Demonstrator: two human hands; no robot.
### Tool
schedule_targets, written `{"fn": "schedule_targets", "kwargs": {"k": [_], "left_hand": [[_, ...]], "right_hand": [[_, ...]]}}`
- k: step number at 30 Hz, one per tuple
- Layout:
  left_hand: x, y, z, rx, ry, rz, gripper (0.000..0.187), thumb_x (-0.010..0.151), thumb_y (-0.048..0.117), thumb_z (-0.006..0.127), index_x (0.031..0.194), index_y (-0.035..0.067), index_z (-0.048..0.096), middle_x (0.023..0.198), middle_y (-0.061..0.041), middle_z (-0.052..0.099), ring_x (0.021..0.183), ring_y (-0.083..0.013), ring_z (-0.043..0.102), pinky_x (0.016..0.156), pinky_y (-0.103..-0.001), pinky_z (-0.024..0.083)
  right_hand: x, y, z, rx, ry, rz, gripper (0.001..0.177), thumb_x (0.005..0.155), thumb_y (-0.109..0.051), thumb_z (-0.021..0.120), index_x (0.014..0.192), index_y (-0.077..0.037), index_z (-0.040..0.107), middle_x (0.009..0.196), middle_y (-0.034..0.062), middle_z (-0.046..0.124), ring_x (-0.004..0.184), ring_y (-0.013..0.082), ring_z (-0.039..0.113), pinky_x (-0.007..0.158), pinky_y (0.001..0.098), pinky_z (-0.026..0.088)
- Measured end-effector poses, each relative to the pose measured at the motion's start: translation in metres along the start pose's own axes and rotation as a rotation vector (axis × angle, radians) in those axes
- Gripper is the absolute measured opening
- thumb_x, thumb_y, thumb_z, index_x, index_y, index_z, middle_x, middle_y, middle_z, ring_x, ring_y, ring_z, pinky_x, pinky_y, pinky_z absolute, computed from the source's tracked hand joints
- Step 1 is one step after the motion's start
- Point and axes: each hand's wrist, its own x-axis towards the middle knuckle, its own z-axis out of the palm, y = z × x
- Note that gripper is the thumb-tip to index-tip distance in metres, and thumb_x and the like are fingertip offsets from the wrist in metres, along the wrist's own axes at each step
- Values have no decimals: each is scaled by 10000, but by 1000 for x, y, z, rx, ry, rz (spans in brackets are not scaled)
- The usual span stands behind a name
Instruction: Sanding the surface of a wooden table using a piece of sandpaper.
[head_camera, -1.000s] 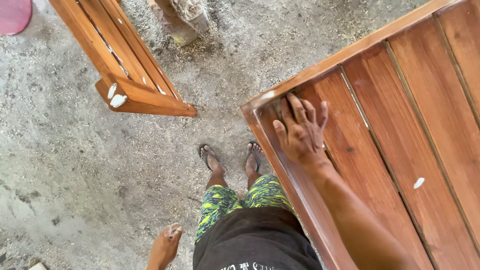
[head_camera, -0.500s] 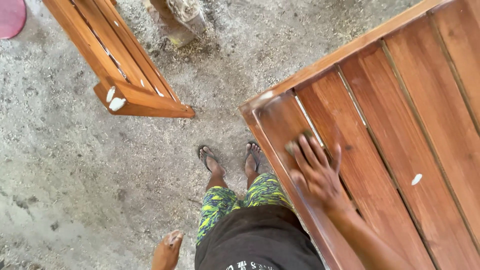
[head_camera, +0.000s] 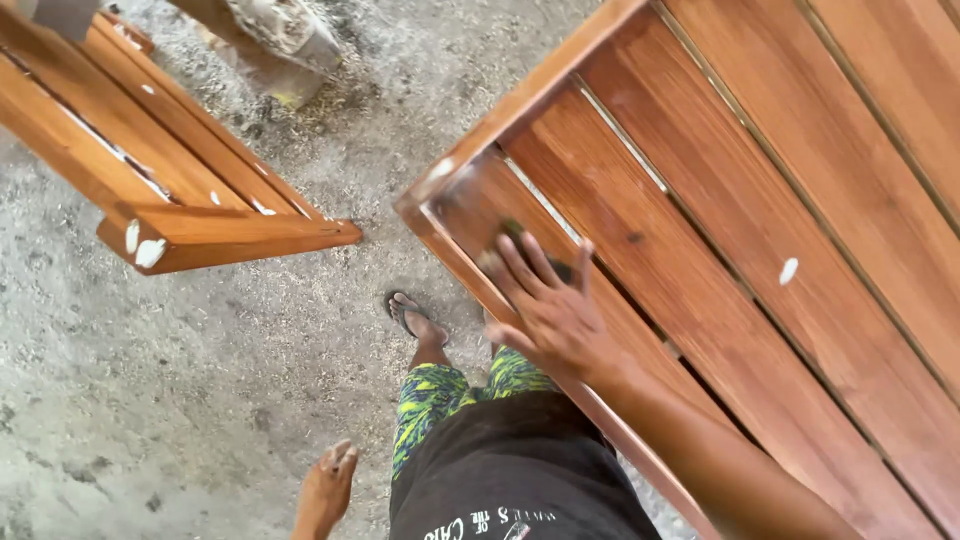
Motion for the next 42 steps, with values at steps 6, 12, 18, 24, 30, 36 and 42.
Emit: {"fn": "schedule_targets", "kwargs": {"k": [6,12,18,24,30,36,42], "left_hand": [[0,53,-32,-107,-61,-90,566,967,466,450,1378,114,615,1410,-107,642,1254,-309,662,1073,-437,545],[36,30,-23,41,-50,-6,549,920,510,499,1287,147,686,1263,-80,743,1117,-300,740,956,-389,584],[53,28,-64,10,18,58,483,911,445,549,1243,135,715,1291,-27,737,1134,-276,727,962,-362,569],[97,21,-90,54,-31,161,497,922,450,526,1242,116,707,1302,-72,721,1159,-291,708,971,-376,567],[151,1,-116,170,-55,355,432,925,441,500,1208,201,722,1309,9,707,1140,-265,693,957,-369,556],[145,97,-204,208,-173,266,529,964,507,457,1348,191,635,1352,-84,660,1169,-307,691,1004,-449,561],[143,169,-262,164,-92,470,459,970,375,530,1328,109,642,1307,-129,694,1142,-318,704,959,-432,578]], "right_hand": [[-164,16,8,50,-20,107,893,915,-783,-32,1594,-214,83,1681,-16,41,1552,211,-56,1144,634,-306],[-77,13,7,30,102,103,907,938,-764,10,1621,-178,128,1696,12,63,1556,233,-51,1123,690,-237],[76,7,-4,-53,64,140,943,938,-807,29,1613,-162,157,1698,40,75,1549,250,-37,1084,701,-279],[4,-1,-10,-46,107,203,869,946,-743,92,1631,-211,153,1706,20,94,1565,231,15,1141,635,-249],[-126,-4,29,-18,91,422,833,951,-749,53,1597,-224,66,1696,-31,-32,1555,182,-55,1184,650,-223],[25,-31,9,-78,87,416,846,937,-751,-15,1619,-253,28,1693,-38,-30,1547,185,-100,1164,678,-178],[73,-44,-7,96,-35,468,948,868,-819,15,1597,-223,127,1684,1,38,1529,198,-103,1123,695,-226]]}}
